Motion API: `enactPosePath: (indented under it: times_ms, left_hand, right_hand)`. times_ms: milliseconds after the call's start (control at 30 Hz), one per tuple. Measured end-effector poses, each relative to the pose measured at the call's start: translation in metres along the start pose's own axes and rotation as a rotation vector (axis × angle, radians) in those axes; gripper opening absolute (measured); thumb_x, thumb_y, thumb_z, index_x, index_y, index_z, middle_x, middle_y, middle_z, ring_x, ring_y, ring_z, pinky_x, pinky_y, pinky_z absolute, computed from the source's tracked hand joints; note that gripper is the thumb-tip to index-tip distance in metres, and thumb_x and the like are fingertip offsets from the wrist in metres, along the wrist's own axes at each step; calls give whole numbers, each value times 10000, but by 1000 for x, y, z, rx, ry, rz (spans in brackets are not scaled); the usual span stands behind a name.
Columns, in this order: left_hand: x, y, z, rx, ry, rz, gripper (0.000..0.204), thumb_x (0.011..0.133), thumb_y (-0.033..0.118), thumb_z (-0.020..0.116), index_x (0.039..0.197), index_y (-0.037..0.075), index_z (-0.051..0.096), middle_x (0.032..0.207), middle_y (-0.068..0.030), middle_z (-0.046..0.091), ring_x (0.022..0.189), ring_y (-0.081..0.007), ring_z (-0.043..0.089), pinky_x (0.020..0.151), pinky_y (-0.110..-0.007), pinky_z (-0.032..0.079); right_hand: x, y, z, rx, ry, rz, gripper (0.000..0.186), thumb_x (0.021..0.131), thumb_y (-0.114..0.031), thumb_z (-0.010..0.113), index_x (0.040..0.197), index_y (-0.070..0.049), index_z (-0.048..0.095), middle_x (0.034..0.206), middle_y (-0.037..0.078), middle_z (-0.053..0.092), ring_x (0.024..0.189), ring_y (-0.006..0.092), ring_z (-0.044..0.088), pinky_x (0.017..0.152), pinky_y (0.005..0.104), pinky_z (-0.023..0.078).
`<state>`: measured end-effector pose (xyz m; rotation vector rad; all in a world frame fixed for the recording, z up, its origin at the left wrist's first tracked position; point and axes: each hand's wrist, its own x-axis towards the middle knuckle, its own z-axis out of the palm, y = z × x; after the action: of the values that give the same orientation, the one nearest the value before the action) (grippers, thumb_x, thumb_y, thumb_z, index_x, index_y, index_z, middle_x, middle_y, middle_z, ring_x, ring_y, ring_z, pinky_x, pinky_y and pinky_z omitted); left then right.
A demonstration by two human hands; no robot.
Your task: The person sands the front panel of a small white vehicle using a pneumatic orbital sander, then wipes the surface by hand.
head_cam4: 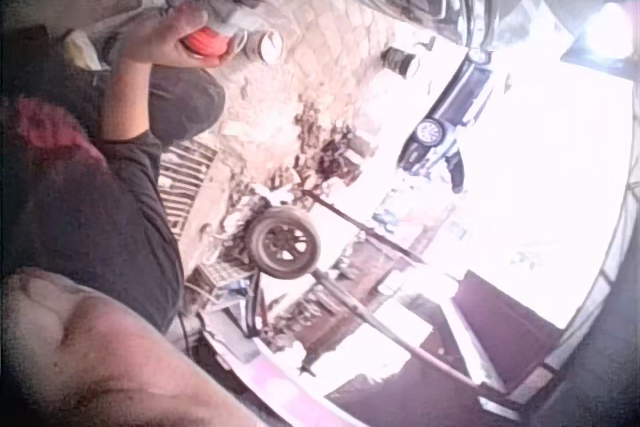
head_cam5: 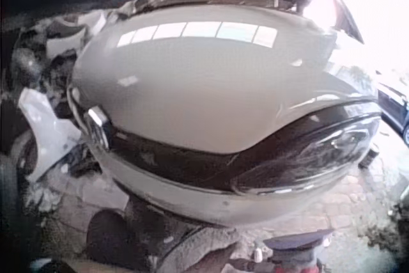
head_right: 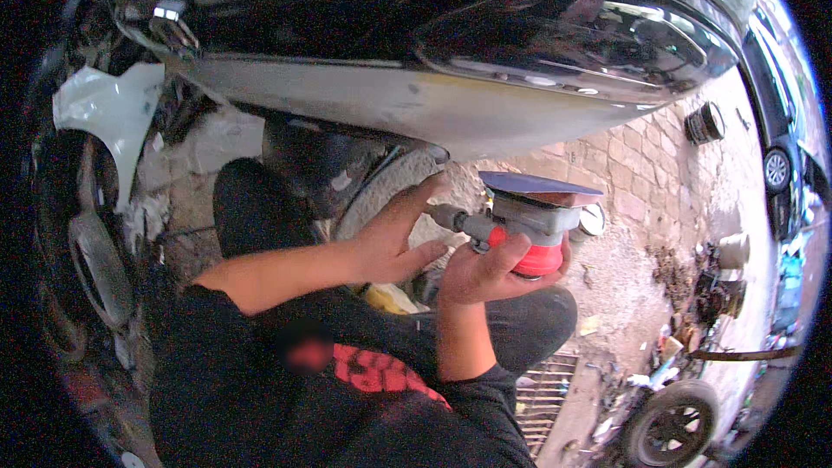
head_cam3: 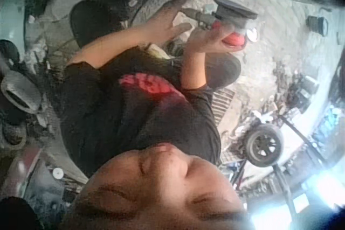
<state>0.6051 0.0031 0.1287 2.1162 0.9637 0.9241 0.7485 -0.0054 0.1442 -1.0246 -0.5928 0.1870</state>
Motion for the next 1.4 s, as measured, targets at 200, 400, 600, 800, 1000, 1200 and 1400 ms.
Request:
enactPosePath:
  times_ms: [200,400,600,800,1000,1200,1400]
  left_hand:
    - [12,-14,-7,-85,-17,-21,792,697,500,853,1273,16,605,1161,-217,680,1052,-403,668,916,-473,524]
    - [20,-40,-40,72,-59,-156,655,624,578,865,967,48,688,895,-156,709,828,-347,710,740,-438,557]
    - [20,-49,-43,74,0,-163,644,640,635,825,898,64,677,804,-139,696,764,-347,709,710,-444,561]
    - [19,-54,-33,185,208,-4,629,694,676,772,797,67,654,752,-124,696,700,-326,720,629,-439,578]
    - [18,-40,-38,128,168,-70,648,659,646,822,801,37,651,777,-179,685,699,-383,697,642,-497,561]
    - [19,-33,-39,158,158,-133,670,624,668,830,769,39,652,778,-215,690,691,-394,692,649,-496,563]
    - [15,-20,-39,219,62,-150,639,744,631,760,989,49,665,838,-143,714,756,-354,717,679,-451,588]
  right_hand:
    - [-31,-10,2,49,-89,107,591,981,-388,652,1374,-52,366,1232,203,570,947,283,657,710,384,595]
    - [-40,5,12,89,-274,202,623,940,-327,689,1376,-82,319,1241,180,520,1079,306,610,821,411,572]
    - [-38,31,5,56,-386,59,663,952,-400,655,1411,-118,269,1358,184,457,1186,345,566,990,493,510]
    - [-29,44,-1,5,-458,31,816,938,-581,616,1459,-94,220,1485,194,367,1313,363,472,1068,521,448]
    - [-25,45,-7,5,-429,27,807,935,-600,620,1443,-91,253,1496,175,369,1331,347,455,1084,510,434]
    - [-19,56,-10,57,-489,-32,643,1009,-490,568,1433,-122,254,1432,173,427,1276,342,500,1051,506,457]
    - [-20,28,2,87,-390,28,744,968,-484,630,1473,-89,253,1438,181,416,1285,337,484,1070,489,432]
